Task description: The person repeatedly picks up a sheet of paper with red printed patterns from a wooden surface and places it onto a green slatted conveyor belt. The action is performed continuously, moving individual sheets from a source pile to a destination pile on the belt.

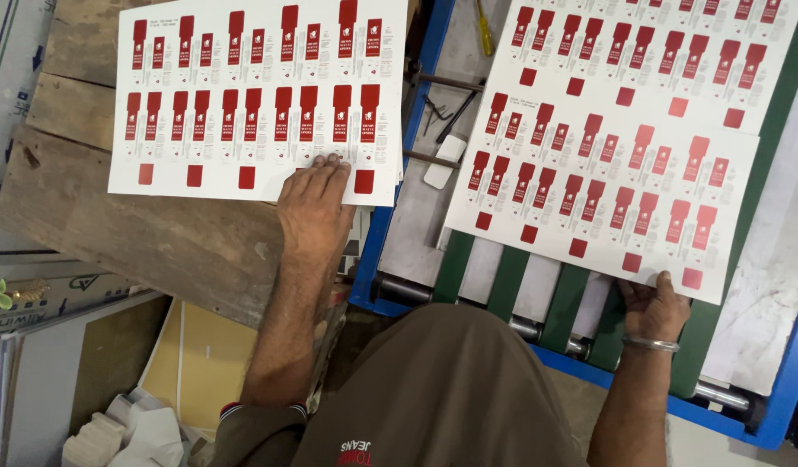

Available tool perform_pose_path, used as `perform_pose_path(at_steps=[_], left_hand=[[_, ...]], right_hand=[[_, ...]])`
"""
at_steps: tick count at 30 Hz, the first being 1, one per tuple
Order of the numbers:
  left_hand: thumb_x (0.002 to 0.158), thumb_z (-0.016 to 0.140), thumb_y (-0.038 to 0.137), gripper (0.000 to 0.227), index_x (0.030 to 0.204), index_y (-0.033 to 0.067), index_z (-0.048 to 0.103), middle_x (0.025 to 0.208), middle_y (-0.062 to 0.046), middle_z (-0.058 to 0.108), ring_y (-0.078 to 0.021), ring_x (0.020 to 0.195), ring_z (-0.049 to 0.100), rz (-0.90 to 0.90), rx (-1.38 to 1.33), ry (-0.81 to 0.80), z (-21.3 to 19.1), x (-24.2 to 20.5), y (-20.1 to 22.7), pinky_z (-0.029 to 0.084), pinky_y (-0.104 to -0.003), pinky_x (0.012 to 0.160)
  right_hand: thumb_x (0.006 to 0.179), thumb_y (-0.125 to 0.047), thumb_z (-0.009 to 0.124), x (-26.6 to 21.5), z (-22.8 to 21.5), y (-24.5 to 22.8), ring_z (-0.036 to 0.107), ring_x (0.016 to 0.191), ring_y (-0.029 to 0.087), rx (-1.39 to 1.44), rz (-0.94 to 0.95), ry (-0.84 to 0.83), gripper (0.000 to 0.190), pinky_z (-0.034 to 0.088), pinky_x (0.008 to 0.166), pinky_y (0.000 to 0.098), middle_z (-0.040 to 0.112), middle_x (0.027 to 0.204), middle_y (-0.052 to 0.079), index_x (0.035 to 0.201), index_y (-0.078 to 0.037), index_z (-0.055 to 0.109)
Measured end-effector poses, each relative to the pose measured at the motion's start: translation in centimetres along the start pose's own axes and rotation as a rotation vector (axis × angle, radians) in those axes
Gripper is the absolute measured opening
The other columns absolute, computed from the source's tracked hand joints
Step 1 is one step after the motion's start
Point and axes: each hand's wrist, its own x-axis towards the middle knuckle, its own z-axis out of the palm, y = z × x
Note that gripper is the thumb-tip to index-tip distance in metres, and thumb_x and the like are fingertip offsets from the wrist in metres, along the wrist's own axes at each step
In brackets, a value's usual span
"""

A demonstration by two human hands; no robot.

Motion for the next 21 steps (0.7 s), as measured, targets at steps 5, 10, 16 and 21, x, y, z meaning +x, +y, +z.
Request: perform_pose_path(at_steps=[5, 10, 16, 21], left_hand=[[0.088, 0.079, 0.018, 0.040, 0.124, 0.0000, 0.071, 0.126, -0.018, 0.071, -0.0323, 0.124, 0.064, 0.015, -0.007, -0.082, -0.7, 0.3, -0.3, 0.049, -0.048, 0.107], [0.089, 0.076, 0.013, 0.044, 0.132, 0.0058, 0.070, 0.137, -0.013, 0.070, -0.0279, 0.129, 0.063, 0.000, -0.109, -0.083, -1.6, -0.4, -3.8, 0.047, -0.045, 0.114], [0.092, 0.070, 0.005, 0.041, 0.134, 0.0031, 0.066, 0.136, -0.016, 0.067, -0.0328, 0.130, 0.061, -0.150, -0.250, 0.074, -2.1, 0.1, -1.0, 0.047, -0.046, 0.115], [0.080, 0.072, 0.016, 0.052, 0.127, -0.0058, 0.065, 0.130, -0.020, 0.064, -0.0342, 0.127, 0.057, 0.238, -0.149, -0.168, 1.6, 2.5, 9.7, 0.041, -0.052, 0.114]], right_hand=[[0.115, -0.024, 0.054, 0.6, -3.1, 0.6, 0.073, 0.101, 0.038, -0.069, 0.094, 0.141, 0.044, 0.066, 0.084, 0.0479, 0.068, 0.120, 0.025, 0.145, 0.007, 0.047], [0.108, -0.016, 0.057, -0.4, -3.5, 1.8, 0.074, 0.104, 0.039, -0.116, 0.056, 0.139, 0.037, 0.066, 0.089, 0.0482, 0.067, 0.122, 0.027, 0.136, 0.008, 0.048], [0.108, -0.021, 0.057, -5.5, 7.3, -0.3, 0.070, 0.109, 0.037, -0.222, 0.104, -0.184, 0.039, 0.062, 0.094, 0.0449, 0.066, 0.128, 0.025, 0.137, 0.005, 0.053], [0.102, -0.018, 0.061, -10.4, 18.5, -1.4, 0.066, 0.124, 0.033, -0.202, 0.114, -0.848, 0.047, 0.061, 0.102, 0.0455, 0.061, 0.138, 0.020, 0.143, 0.002, 0.050]])
